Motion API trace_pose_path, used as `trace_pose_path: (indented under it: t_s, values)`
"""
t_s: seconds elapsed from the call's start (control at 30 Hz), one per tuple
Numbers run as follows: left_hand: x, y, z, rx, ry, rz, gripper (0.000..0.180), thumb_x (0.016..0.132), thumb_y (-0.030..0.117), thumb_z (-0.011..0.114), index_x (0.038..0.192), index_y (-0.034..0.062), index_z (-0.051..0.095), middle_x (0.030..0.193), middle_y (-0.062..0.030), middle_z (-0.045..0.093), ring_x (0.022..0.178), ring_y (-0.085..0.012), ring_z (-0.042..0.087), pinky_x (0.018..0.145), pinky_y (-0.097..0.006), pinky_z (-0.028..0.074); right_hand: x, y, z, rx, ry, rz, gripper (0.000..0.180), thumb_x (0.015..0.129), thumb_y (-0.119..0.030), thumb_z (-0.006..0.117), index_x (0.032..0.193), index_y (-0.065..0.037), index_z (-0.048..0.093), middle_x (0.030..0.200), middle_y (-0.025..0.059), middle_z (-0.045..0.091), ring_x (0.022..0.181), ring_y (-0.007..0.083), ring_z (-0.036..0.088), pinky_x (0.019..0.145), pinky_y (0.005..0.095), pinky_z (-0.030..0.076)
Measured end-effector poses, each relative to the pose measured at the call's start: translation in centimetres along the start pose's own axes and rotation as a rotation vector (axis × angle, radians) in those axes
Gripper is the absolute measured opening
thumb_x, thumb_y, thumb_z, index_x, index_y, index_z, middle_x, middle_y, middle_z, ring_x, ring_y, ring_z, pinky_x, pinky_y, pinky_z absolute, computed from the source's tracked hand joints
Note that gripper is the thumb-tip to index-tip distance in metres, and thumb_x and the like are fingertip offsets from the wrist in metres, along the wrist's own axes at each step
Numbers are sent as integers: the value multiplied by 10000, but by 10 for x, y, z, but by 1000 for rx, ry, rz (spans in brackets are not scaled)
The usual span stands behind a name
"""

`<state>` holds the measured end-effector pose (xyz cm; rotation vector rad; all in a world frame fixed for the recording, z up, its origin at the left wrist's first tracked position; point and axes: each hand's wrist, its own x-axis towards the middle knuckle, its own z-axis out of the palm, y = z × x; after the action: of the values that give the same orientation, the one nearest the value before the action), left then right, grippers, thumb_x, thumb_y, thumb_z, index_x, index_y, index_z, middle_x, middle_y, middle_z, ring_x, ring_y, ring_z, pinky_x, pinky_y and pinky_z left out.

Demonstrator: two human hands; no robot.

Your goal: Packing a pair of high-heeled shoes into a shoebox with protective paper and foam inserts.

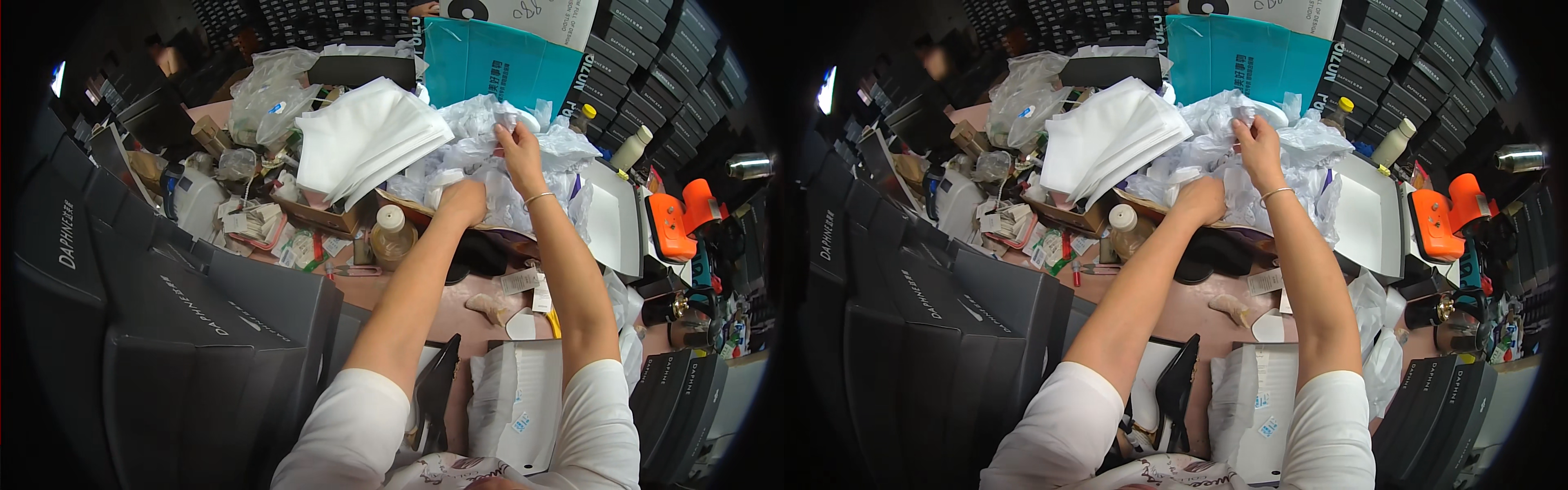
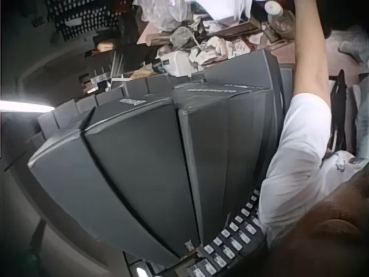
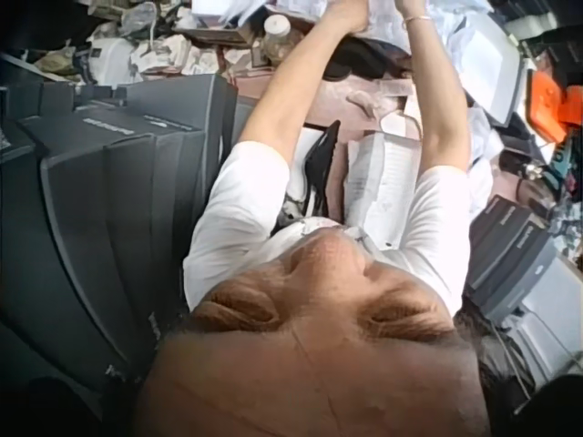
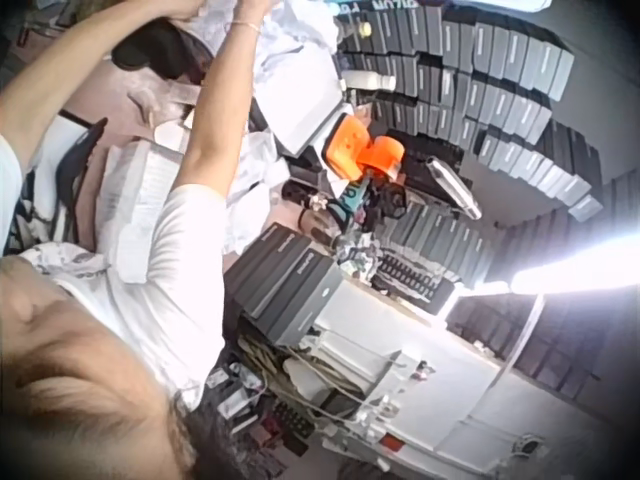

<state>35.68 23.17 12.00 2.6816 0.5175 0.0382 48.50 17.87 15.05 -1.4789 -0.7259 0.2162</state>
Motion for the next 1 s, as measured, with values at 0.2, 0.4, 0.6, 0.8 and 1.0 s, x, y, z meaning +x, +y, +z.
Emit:
trace_pose_path:
  t_s: [0.2,0.4,0.6,0.8,1.0]
  values:
    - [-12,4,0,-125,472,198,210,773,99,570,974,57,613,872,-171,642,808,-382,628,713,-484,499,1,-17,-26,-6,251,-139,195,910,-159,572,1031,-7,552,784,40,586,669,104,567,578,264,505]
    - [-7,-9,3,-392,863,80,389,806,115,543,1195,96,530,968,-191,588,872,-412,579,772,-481,480,-29,-24,-26,-604,93,-457,262,818,-36,544,1080,-42,559,842,150,586,743,323,602,686,410,488]
    - [-10,11,-2,-256,327,331,497,802,178,561,1284,104,465,1139,-199,585,1022,-376,582,846,-461,478,-49,10,-56,-999,-533,-456,178,763,-35,535,918,-4,617,863,217,616,813,383,606,712,448,484]
    - [28,-56,54,100,125,291,335,828,195,543,1130,58,581,1198,-173,596,1023,-337,613,861,-419,488,-61,-82,36,-814,-426,-450,188,794,-139,574,874,11,654,938,230,647,801,346,653,743,419,514]
    - [35,9,41,39,-10,114,356,863,280,539,1126,47,594,1259,-156,555,1192,-281,511,985,-364,397,-55,-5,86,-693,-685,-307,281,789,-229,607,887,28,665,911,231,660,846,394,638,796,431,502]
